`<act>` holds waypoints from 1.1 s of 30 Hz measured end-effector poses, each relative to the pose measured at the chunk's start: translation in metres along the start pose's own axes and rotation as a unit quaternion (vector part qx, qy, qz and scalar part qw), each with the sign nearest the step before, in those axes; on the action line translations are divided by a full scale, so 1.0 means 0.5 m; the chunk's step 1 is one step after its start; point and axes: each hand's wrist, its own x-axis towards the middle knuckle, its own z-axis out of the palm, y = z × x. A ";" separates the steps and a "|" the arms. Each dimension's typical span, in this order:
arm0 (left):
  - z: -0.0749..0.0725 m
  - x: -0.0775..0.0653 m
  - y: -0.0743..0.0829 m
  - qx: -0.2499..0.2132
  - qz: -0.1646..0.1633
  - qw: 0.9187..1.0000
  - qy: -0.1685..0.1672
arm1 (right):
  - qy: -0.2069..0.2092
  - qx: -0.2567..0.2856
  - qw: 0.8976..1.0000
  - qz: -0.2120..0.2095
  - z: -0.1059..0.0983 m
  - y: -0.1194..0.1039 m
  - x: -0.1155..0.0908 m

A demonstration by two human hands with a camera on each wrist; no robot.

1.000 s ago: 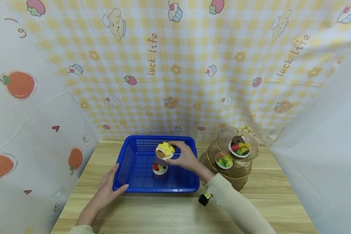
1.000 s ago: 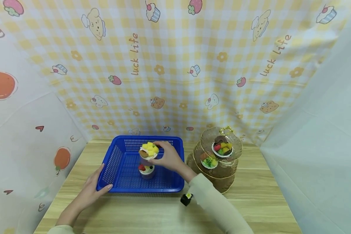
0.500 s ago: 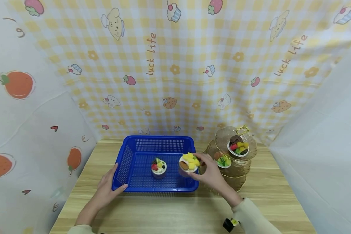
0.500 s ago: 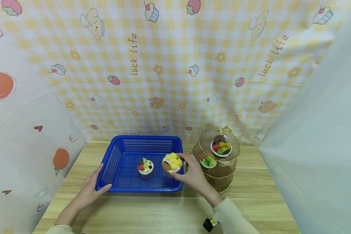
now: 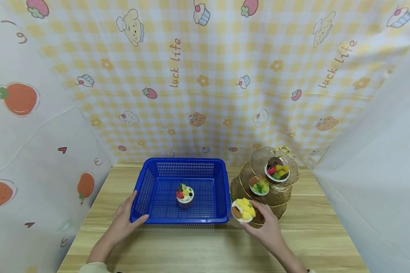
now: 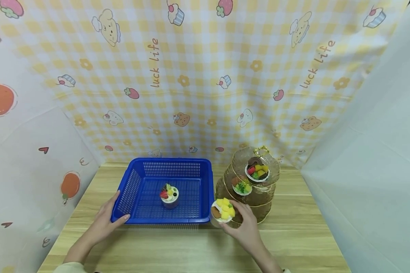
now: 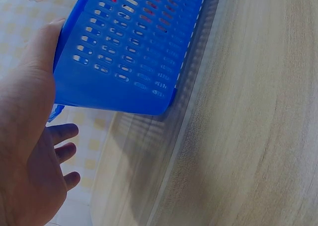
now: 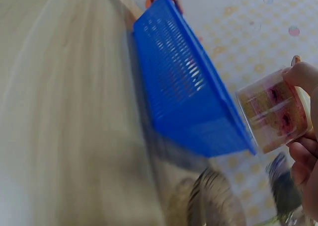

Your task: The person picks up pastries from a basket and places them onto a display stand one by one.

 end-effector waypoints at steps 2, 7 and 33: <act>-0.002 -0.002 0.001 0.000 -0.003 1.000 -0.002 | 0.010 -0.002 1.000 0.011 -0.002 0.013 -0.015; -0.007 -0.004 0.007 0.002 -0.006 1.000 -0.001 | 0.038 -0.024 0.998 0.044 0.000 0.046 -0.042; 0.002 0.001 -0.002 -0.002 0.000 1.000 0.002 | 0.045 -0.028 0.991 0.122 0.053 0.148 0.000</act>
